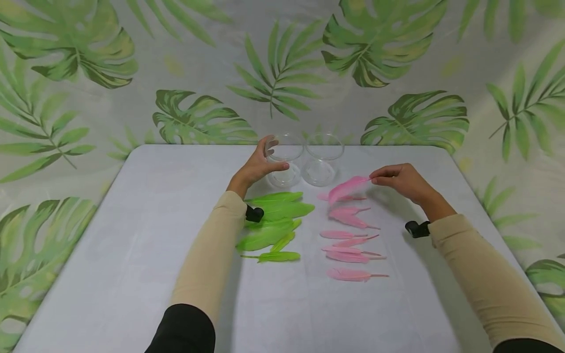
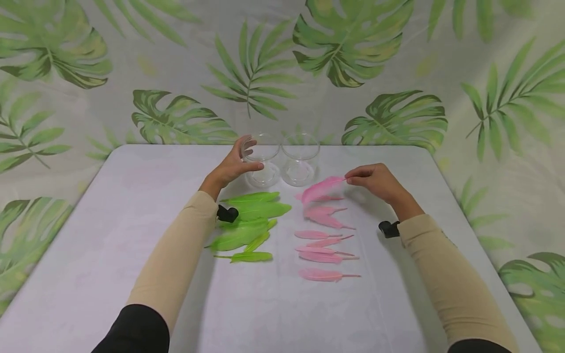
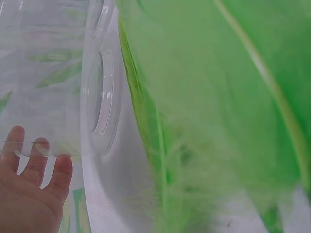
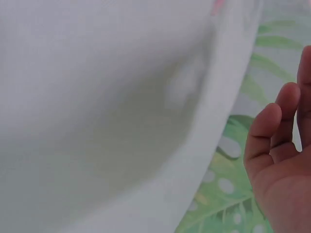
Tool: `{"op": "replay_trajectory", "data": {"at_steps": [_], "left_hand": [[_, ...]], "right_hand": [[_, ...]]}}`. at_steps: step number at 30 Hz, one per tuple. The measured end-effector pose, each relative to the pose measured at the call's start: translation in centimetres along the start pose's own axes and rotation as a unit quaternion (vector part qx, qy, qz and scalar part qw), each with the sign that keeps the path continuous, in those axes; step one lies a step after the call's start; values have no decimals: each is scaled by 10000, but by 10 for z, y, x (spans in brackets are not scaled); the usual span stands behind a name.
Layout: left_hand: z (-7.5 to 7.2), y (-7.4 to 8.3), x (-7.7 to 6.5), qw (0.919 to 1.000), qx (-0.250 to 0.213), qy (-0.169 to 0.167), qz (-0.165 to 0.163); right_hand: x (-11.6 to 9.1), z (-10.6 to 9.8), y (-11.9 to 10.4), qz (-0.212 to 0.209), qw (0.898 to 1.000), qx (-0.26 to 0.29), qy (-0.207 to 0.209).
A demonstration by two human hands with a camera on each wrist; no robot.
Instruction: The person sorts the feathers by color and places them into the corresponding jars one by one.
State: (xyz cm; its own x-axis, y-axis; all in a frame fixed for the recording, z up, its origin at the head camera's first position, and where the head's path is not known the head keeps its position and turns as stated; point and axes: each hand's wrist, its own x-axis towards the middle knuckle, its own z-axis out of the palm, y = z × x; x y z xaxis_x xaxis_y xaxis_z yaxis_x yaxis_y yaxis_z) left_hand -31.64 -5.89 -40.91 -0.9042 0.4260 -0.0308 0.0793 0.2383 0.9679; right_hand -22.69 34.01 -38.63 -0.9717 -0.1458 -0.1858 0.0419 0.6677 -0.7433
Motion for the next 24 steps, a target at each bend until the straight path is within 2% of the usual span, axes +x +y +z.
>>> {"op": "replay_trajectory", "data": {"at_steps": [4, 12, 17, 24], "left_hand": [[-1, 0, 0, 10000, 14, -6, 33], [-4, -1, 0, 10000, -50, -31, 44], [-2, -2, 0, 9999, -73, -55, 58], [0, -1, 1, 9999, -105, -93, -13]], "right_hand": [[1, -2, -5, -67, 9993, 337, 113], [11, -11, -23, -165, 9982, 539, 221], [18, -22, -45, -104, 9970, 731, 221], [45, -38, -82, -526, 9938, 898, 401]]}}
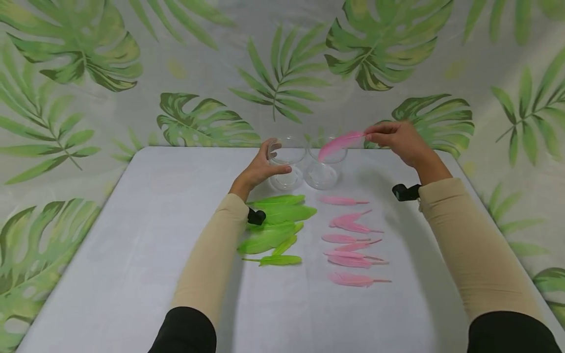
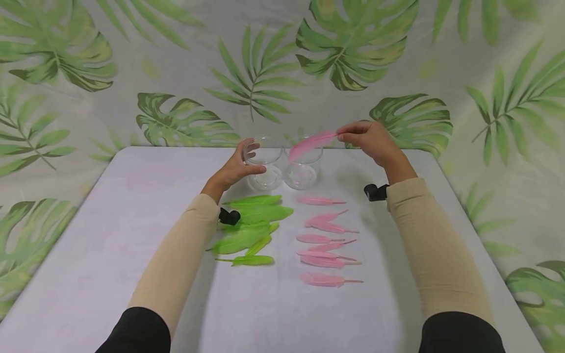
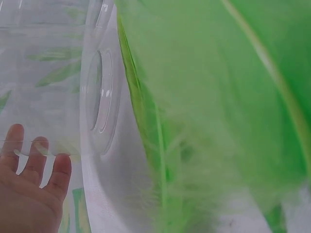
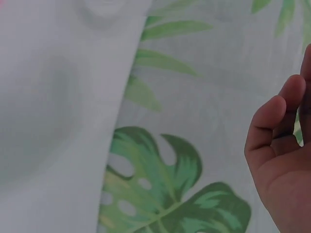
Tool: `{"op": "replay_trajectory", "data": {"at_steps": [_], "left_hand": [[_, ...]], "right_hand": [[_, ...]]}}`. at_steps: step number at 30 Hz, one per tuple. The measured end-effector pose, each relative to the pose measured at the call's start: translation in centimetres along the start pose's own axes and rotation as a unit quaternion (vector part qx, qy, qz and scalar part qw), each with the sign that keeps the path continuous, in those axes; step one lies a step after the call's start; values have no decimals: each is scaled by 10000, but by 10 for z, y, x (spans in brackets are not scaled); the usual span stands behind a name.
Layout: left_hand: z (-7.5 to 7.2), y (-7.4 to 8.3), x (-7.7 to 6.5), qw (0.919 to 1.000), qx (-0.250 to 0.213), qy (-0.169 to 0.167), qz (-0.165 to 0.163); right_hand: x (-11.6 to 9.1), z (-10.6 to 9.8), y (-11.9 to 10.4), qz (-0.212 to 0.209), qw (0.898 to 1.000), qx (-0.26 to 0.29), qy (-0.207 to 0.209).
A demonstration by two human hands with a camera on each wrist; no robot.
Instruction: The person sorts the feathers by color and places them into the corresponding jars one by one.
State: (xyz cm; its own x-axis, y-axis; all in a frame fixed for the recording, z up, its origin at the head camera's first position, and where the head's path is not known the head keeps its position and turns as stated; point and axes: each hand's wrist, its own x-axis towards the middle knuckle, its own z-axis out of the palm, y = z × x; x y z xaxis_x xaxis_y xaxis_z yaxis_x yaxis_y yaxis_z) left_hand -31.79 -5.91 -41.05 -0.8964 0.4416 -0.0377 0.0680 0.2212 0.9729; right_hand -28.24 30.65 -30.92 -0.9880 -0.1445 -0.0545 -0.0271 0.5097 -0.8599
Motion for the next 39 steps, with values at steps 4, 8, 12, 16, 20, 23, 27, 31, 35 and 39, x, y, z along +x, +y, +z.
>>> {"op": "replay_trajectory", "data": {"at_steps": [4, 8, 12, 16, 20, 23, 27, 31, 35, 39], "left_hand": [[0, 0, -1, 10000, -21, 22, 24], [1, -2, -1, 10000, -57, 26, 23], [4, -1, 0, 9999, -123, -14, 42], [5, -1, 0, 9997, -241, 18, 44], [4, -2, 0, 9995, -300, 32, 26], [2, -4, 0, 9995, -314, 13, 33], [3, -4, 0, 9995, -308, 19, 43], [3, -4, -1, 9995, -309, 19, 31], [3, -3, 0, 9996, -278, 10, 24], [2, -4, 1, 9996, -291, 44, 0]], "right_hand": [[19, 2, -25, 67, 9999, -77, 47], [37, 8, -46, 183, 9993, -291, -138], [51, 14, -58, 252, 9983, -419, -328], [61, 19, -63, 179, 9976, -506, -444], [71, 26, -62, 44, 9980, -368, -516], [78, 32, -60, -21, 9985, -210, -511], [86, 40, -54, -113, 9987, -107, -484], [91, 47, -50, -163, 9985, -272, -447], [93, 55, -48, -220, 9969, -591, -473], [92, 64, -48, -341, 9940, -870, -573]]}}
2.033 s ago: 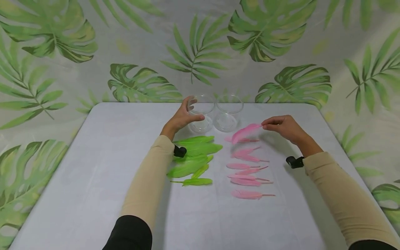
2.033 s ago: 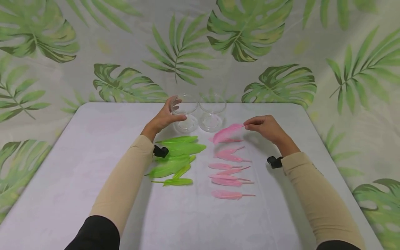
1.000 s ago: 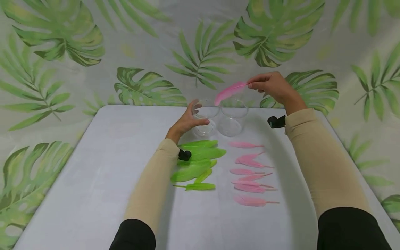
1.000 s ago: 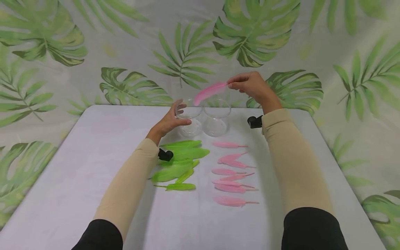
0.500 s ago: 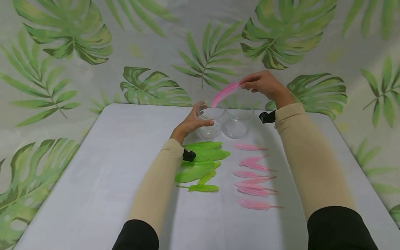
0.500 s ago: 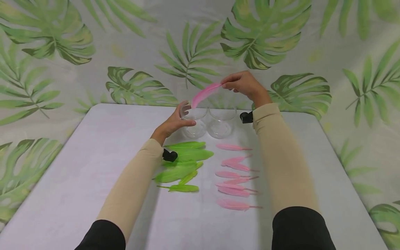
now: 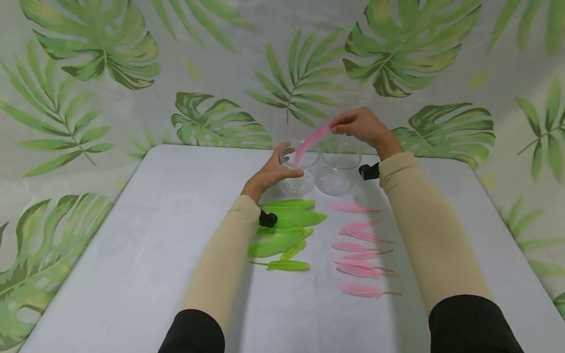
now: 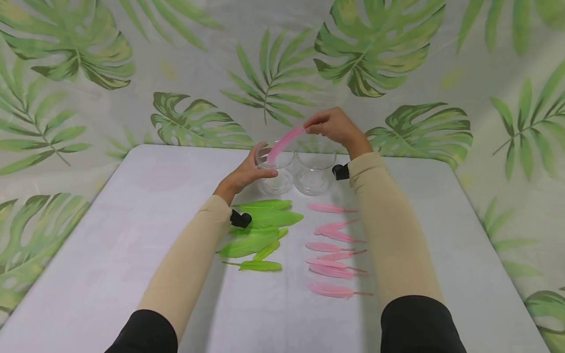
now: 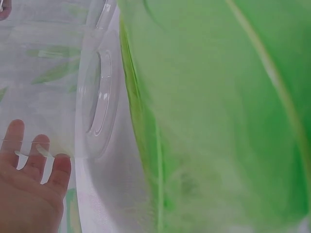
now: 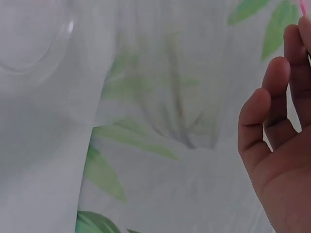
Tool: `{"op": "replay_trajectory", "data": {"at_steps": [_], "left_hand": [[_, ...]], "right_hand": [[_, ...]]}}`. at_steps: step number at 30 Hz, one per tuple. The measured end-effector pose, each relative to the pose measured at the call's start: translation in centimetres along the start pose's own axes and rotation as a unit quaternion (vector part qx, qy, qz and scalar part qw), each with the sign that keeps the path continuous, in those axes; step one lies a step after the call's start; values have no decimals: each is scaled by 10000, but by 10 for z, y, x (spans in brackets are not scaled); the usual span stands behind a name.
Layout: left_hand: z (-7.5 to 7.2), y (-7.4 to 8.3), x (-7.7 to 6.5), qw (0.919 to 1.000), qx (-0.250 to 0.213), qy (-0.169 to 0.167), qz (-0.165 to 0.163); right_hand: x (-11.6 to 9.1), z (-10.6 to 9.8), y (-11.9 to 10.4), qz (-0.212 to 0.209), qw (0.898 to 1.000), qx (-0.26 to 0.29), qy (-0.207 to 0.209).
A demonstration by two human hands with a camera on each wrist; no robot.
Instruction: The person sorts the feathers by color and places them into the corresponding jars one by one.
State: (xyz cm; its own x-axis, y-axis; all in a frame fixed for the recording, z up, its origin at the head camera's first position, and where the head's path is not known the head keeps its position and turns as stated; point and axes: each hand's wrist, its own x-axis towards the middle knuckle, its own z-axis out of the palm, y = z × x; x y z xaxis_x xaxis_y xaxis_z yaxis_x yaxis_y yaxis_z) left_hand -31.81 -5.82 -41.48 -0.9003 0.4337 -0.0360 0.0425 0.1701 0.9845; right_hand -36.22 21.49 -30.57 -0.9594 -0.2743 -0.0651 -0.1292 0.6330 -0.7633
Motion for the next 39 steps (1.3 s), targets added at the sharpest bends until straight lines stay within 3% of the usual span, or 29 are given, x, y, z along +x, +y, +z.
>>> {"op": "replay_trajectory", "data": {"at_steps": [6, 11, 22, 34, 39], "left_hand": [[-1, 0, 1, 10000, -67, 43, 8], [-1, -1, 0, 10000, -7, -32, 37], [-1, -1, -1, 9999, 81, -48, 70], [0, 1, -3, 10000, 54, -47, -50], [0, 1, -1, 10000, 40, -52, -66]], "right_hand": [[-4, 8, -2, -334, 9993, -133, -112], [-8, 9, 2, -586, 9976, -327, 180], [-11, 10, 1, -630, 9961, -329, 528], [-8, 25, -1, -943, 9949, -360, 66], [-8, 32, -5, -1379, 9890, -525, -50]]}}
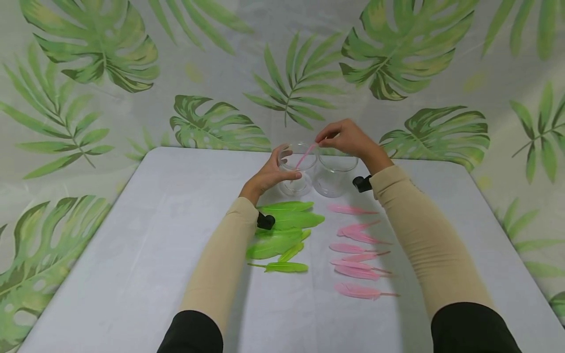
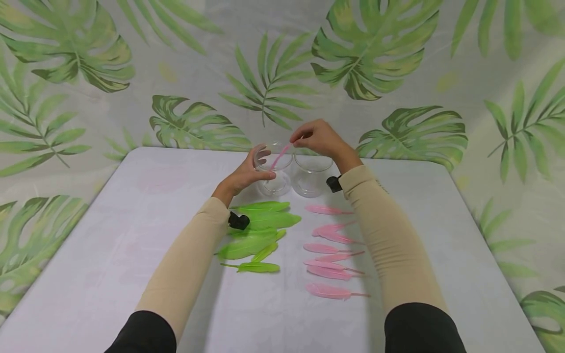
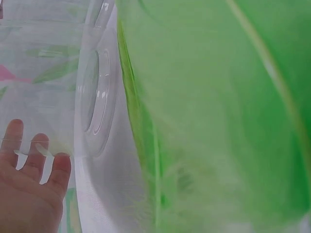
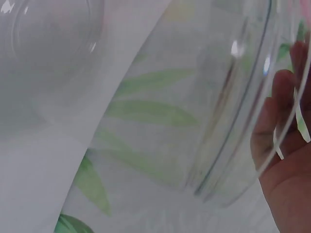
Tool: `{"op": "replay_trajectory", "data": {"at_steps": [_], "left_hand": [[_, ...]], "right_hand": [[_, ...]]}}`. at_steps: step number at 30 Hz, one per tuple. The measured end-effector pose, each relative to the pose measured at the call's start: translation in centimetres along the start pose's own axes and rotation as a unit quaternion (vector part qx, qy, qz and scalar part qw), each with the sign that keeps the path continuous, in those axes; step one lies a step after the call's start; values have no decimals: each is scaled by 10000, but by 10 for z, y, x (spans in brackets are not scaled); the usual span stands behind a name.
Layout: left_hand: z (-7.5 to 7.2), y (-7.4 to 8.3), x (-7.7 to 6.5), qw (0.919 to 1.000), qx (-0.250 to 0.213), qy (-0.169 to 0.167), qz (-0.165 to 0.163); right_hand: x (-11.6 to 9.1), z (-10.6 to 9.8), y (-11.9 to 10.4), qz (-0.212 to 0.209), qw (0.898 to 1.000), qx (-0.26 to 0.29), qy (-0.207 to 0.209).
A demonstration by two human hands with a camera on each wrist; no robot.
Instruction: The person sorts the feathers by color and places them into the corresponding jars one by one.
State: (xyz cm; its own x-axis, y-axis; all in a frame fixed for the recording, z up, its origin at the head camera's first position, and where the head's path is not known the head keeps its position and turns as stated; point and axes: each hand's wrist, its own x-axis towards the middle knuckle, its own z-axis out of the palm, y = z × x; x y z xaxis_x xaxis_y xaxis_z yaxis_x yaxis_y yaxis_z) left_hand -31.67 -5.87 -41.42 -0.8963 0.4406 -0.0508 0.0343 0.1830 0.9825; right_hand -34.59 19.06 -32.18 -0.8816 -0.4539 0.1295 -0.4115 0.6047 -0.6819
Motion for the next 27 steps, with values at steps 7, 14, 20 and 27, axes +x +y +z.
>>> {"op": "replay_trajectory", "data": {"at_steps": [7, 14, 20, 27], "left_hand": [[1, 0, 1, 10000, 67, -23, 57], [-1, 0, -1, 9997, 155, 171, 15], [-1, 1, -1, 9998, 175, 71, 33], [0, 5, 1, 9997, 235, 15, 82]], "right_hand": [[-1, 11, -6, -118, 9993, -170, -305], [-1, 18, -10, -288, 9983, -110, -495], [-3, 20, -10, -281, 9979, -70, -571], [-3, 18, -13, -400, 9976, -285, -493]]}}
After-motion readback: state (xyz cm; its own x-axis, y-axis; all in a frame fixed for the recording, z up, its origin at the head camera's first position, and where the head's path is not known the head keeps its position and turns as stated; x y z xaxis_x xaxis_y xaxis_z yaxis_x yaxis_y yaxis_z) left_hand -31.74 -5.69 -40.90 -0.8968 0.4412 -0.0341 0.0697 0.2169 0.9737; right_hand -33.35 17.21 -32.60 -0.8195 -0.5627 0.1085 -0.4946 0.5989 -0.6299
